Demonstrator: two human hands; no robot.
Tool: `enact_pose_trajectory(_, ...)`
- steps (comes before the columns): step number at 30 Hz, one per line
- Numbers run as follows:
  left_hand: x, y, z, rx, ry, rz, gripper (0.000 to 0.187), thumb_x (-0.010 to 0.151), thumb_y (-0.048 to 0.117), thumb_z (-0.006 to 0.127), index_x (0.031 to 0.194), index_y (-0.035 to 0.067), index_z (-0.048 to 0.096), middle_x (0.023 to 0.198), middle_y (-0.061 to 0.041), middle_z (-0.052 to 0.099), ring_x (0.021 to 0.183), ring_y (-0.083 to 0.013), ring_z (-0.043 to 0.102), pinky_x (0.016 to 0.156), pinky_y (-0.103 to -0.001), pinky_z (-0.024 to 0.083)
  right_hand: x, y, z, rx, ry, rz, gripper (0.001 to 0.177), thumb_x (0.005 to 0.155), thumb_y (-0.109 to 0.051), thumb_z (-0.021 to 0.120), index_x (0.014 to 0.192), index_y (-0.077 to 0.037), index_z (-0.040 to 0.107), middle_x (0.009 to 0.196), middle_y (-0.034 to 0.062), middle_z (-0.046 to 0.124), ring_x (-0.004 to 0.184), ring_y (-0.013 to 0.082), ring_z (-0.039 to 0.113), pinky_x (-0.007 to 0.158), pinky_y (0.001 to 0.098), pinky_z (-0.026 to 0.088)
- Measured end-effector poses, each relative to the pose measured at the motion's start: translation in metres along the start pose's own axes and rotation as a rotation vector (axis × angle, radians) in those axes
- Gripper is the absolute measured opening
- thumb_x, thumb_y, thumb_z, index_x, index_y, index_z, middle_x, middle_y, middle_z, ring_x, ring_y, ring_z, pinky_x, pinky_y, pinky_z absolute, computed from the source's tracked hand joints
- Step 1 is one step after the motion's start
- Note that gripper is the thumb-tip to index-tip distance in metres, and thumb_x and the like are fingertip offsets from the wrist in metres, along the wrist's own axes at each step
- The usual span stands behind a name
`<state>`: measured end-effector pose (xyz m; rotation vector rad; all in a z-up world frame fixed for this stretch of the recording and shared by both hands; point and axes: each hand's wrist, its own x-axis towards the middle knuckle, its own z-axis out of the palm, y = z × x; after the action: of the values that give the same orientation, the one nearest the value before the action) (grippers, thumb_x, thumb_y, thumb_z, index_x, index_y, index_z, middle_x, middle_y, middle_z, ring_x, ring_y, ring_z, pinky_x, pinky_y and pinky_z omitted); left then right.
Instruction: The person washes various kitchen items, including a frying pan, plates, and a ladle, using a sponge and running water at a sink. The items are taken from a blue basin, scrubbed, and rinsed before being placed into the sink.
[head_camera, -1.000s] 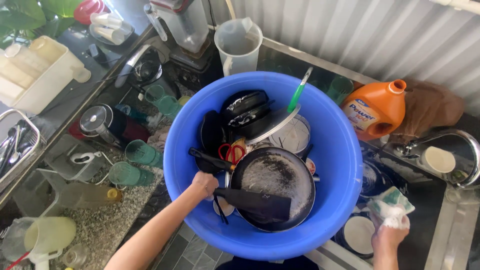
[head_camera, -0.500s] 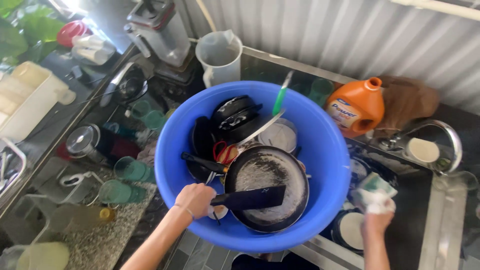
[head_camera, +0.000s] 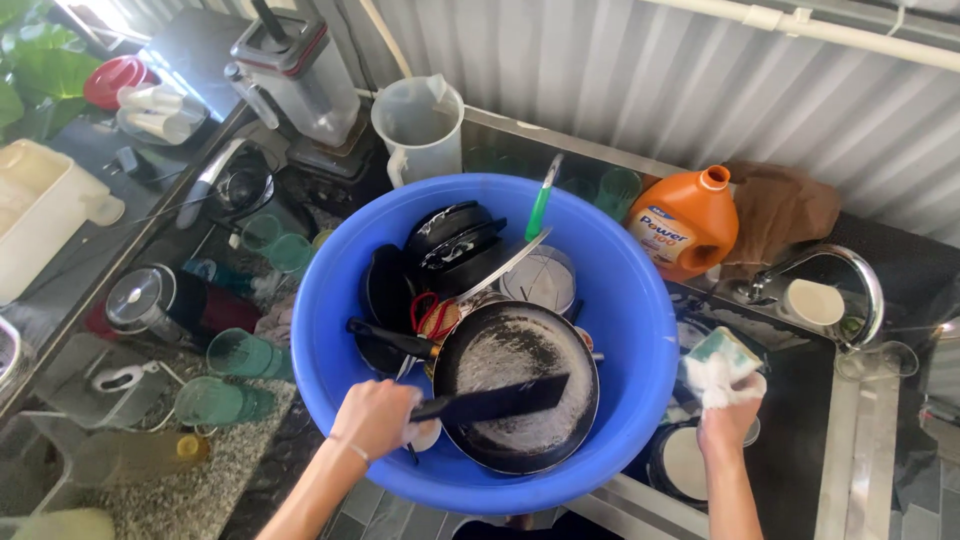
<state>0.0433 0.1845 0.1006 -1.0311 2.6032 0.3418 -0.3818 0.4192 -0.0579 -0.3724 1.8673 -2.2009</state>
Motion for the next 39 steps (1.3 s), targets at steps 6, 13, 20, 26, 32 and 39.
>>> enact_pose_trajectory(6,0.013,0.019,-0.012,-0.097,0.038,-0.004,0.023,0.073,0.034,0.073,0.084,0.014,0.073,0.074,-0.011,0.073,0.076,-0.0331,0.073,0.073,-0.046,0.058,-0.009,-0.034,0.005,0.244,-0.059,0.016,0.034,0.102,-0.013,0.065,0.132,0.0,0.055,0.113,0.0135,0.068,0.094,0.0244,0.071,0.085,0.0352,0.061)
enact_pose_trajectory(13,0.012,0.035,-0.024,-0.547,0.133,-0.038,0.032,0.072,0.037,0.078,0.087,0.009,0.076,0.073,-0.014,0.073,0.072,-0.0339,0.072,0.068,-0.044,0.058,-0.004,-0.084,-0.021,0.276,-0.06,0.038,0.033,0.107,-0.018,0.06,0.13,0.006,0.055,0.118,0.0175,0.066,0.104,0.0365,0.071,0.088,0.0507,0.061)
enact_pose_trajectory(20,0.015,0.133,-0.038,-1.305,-0.106,-0.123,0.025,0.089,0.024,0.074,0.094,0.002,0.064,0.056,-0.002,0.052,0.043,-0.0144,0.048,0.04,-0.033,0.04,0.001,-0.139,-0.039,0.418,-0.071,0.063,0.033,0.095,-0.017,0.062,0.123,-0.001,0.054,0.118,0.0116,0.068,0.103,0.035,0.074,0.087,0.0499,0.064)
enact_pose_trajectory(26,0.052,0.247,-0.023,-1.435,-0.156,0.065,0.02,0.093,0.018,0.071,0.089,0.002,0.059,0.057,0.003,0.051,0.043,-0.0083,0.048,0.039,-0.027,0.039,-0.01,-0.214,-0.043,-0.421,0.054,-0.229,0.03,0.1,-0.017,0.064,0.126,-0.004,0.07,0.107,0.0133,0.075,0.089,0.0247,0.067,0.075,0.0346,0.052)
enact_pose_trajectory(32,0.075,0.352,-0.013,-1.119,0.029,0.194,0.025,0.085,0.023,0.071,0.095,0.002,0.064,0.06,-0.013,0.067,0.05,-0.0216,0.068,0.048,-0.038,0.052,-0.003,-0.205,-0.067,-0.827,-0.395,-0.832,0.047,0.076,-0.004,0.065,0.122,-0.009,0.073,0.121,0.0185,0.075,0.109,0.0367,0.072,0.096,0.0411,0.057)
enact_pose_trajectory(39,0.087,0.388,0.055,-0.888,0.375,0.446,0.031,0.086,0.019,0.073,0.096,-0.005,0.057,0.076,-0.027,0.067,0.071,-0.0449,0.066,0.058,-0.046,0.055,0.102,-0.073,-0.149,-1.244,-0.272,-0.104,0.02,0.082,-0.01,0.074,0.099,-0.001,0.075,0.09,0.0214,0.075,0.085,0.0355,0.074,0.081,0.044,0.06)
